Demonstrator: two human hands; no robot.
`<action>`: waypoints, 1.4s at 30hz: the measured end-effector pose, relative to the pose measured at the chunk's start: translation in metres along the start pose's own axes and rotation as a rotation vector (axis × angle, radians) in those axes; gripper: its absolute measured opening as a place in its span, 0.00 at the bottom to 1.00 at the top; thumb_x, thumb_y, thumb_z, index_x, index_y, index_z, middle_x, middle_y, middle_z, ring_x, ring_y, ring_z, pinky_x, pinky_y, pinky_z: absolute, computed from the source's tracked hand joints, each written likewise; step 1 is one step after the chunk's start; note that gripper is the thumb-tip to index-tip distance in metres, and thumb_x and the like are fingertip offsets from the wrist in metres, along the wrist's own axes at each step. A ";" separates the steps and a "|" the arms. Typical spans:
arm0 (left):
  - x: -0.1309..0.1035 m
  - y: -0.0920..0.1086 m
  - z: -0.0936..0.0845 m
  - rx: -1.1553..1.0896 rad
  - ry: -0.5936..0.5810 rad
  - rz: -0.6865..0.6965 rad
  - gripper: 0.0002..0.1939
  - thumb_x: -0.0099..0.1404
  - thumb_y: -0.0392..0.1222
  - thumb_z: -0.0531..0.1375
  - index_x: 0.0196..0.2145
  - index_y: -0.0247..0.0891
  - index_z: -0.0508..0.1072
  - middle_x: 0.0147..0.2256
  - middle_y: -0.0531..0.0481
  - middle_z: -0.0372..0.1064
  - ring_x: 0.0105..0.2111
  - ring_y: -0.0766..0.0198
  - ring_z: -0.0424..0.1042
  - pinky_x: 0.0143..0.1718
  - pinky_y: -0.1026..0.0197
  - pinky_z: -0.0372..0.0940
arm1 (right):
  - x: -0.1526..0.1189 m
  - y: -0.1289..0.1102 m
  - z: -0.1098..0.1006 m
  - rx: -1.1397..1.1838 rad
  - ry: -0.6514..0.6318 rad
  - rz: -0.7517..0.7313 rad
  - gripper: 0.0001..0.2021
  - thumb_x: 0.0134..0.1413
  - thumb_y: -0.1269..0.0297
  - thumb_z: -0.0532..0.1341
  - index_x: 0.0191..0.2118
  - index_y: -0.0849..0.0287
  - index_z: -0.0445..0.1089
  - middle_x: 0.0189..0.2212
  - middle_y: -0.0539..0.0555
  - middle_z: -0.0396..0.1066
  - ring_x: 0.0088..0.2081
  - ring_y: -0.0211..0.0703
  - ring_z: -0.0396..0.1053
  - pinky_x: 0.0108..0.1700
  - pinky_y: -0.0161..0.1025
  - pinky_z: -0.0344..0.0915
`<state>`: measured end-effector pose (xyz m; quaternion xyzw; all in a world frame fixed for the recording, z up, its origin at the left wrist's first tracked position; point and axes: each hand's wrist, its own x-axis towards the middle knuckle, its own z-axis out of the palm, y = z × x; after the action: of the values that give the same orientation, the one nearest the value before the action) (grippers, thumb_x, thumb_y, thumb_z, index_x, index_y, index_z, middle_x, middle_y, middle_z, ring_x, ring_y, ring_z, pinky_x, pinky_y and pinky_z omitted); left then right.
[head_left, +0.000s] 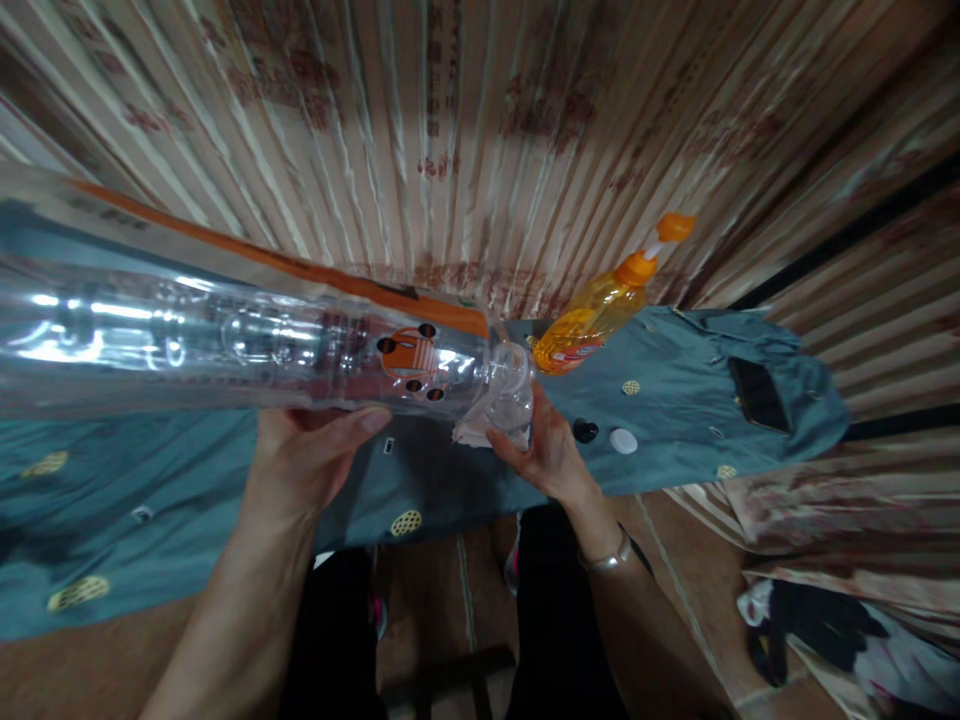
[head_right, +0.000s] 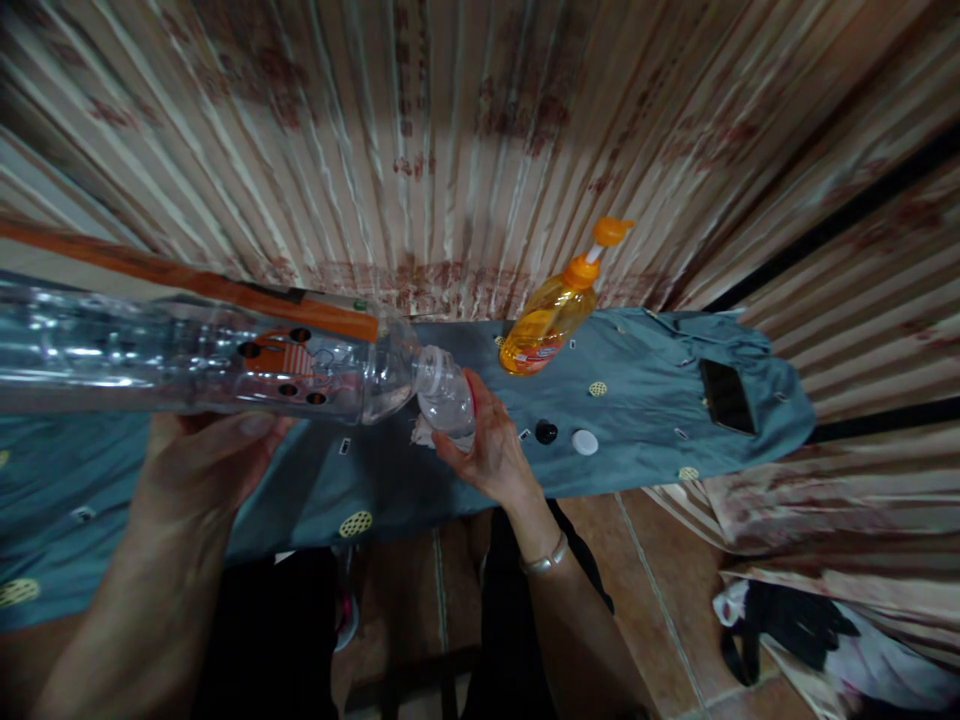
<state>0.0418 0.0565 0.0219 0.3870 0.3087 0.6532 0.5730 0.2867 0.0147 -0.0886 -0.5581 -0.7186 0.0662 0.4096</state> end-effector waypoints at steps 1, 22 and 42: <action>0.000 0.000 0.000 -0.001 -0.005 0.002 0.22 0.32 0.41 0.85 0.24 0.40 0.82 0.24 0.56 0.79 0.27 0.65 0.81 0.36 0.59 0.83 | 0.000 0.000 0.000 0.003 0.003 -0.001 0.42 0.59 0.56 0.69 0.73 0.60 0.52 0.63 0.69 0.73 0.61 0.67 0.76 0.59 0.62 0.77; 0.000 0.002 0.003 0.013 0.025 0.008 0.24 0.29 0.41 0.86 0.24 0.42 0.81 0.24 0.58 0.79 0.26 0.66 0.79 0.34 0.62 0.82 | -0.001 0.000 -0.001 0.017 -0.009 0.021 0.42 0.59 0.56 0.70 0.73 0.59 0.53 0.64 0.69 0.72 0.62 0.68 0.75 0.59 0.63 0.76; 0.001 0.000 -0.002 0.018 -0.012 0.007 0.24 0.32 0.41 0.85 0.27 0.42 0.80 0.25 0.58 0.80 0.29 0.62 0.82 0.38 0.57 0.83 | 0.001 -0.002 -0.002 0.030 -0.017 0.026 0.39 0.60 0.56 0.69 0.71 0.61 0.55 0.62 0.70 0.74 0.61 0.67 0.75 0.60 0.62 0.76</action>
<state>0.0404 0.0574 0.0211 0.3971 0.3095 0.6501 0.5692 0.2866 0.0140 -0.0860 -0.5607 -0.7137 0.0869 0.4107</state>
